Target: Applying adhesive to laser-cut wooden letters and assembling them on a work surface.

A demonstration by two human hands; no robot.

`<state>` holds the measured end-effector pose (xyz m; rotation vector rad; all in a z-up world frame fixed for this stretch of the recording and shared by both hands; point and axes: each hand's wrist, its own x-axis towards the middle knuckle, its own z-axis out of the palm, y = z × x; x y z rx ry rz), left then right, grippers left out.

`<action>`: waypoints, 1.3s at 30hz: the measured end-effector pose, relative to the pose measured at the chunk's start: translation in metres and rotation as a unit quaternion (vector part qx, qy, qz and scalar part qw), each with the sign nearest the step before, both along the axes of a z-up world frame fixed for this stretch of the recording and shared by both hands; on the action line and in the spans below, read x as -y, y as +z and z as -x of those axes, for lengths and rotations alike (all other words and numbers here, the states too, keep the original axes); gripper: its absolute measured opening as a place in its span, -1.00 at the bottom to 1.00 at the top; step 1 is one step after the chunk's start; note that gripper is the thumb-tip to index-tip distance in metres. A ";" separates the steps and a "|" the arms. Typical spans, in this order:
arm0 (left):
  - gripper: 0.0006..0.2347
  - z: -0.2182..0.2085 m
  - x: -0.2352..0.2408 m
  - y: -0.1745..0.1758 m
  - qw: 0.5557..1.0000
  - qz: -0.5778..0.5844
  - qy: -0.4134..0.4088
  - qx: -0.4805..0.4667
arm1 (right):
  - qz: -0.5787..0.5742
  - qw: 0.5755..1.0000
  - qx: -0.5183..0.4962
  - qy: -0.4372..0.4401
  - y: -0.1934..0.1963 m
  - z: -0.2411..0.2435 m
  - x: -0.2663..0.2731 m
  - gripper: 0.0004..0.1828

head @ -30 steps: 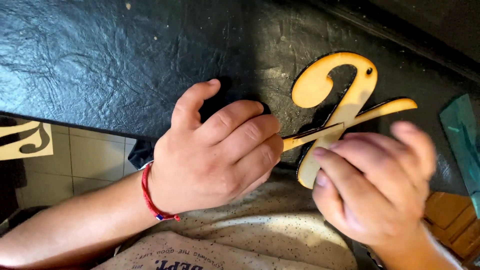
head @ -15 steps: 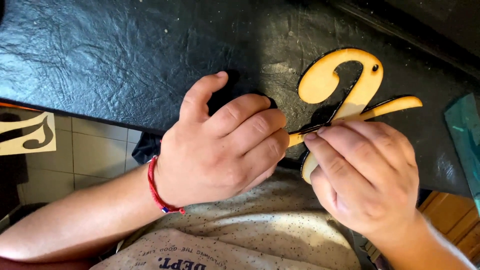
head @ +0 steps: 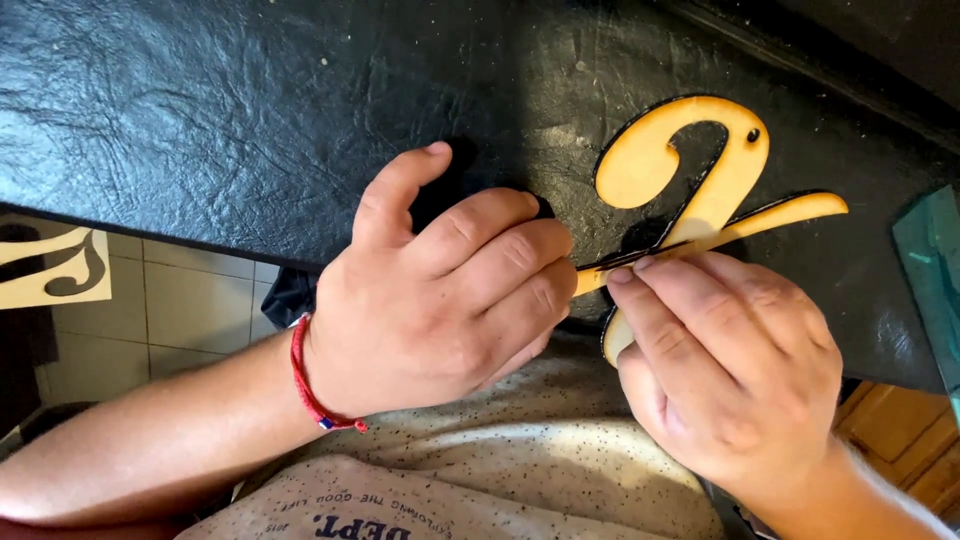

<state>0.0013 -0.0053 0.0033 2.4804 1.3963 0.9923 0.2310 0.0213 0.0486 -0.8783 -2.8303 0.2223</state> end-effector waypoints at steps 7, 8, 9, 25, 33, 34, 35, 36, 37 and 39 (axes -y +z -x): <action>-0.87 0.000 0.000 0.001 1.000 0.001 0.003 0.003 | -0.015 1.000 -0.004 -0.001 -0.004 -0.003 0.003 -0.71; -0.87 0.000 0.000 0.001 1.000 0.001 0.002 0.003 | -0.014 1.000 -0.003 -0.001 -0.004 -0.003 0.003 -0.71; -0.87 0.000 0.001 0.001 1.000 0.003 0.000 0.003 | -0.013 1.000 -0.007 -0.004 -0.005 -0.002 0.004 -0.72; -0.84 0.000 0.002 0.003 1.000 -0.020 -0.006 -0.017 | -0.051 0.998 -0.019 -0.015 -0.001 0.005 0.007 -0.71; -0.83 -0.003 0.008 0.008 0.999 -0.029 -0.011 -0.035 | -0.094 0.995 -0.019 -0.031 0.004 0.006 0.015 -0.77; -0.84 -0.003 0.009 0.010 0.999 -0.029 -0.010 -0.032 | -0.094 0.995 -0.015 -0.032 0.005 0.005 0.016 -0.76; -0.84 -0.005 0.010 0.010 0.999 -0.037 -0.011 -0.036 | -0.102 0.994 -0.019 -0.033 0.006 0.004 0.018 -0.76; -0.83 -0.005 0.011 0.011 0.998 -0.045 -0.005 -0.036 | -0.104 0.994 -0.013 -0.038 0.006 0.004 0.019 -0.76; -0.82 -0.006 0.012 0.011 0.998 -0.053 0.001 -0.037 | -0.106 0.993 -0.008 -0.042 0.006 0.003 0.021 -0.76; -0.83 -0.007 0.014 0.012 0.997 -0.061 -0.003 -0.041 | -0.117 0.992 -0.012 -0.044 0.004 0.000 0.024 -0.76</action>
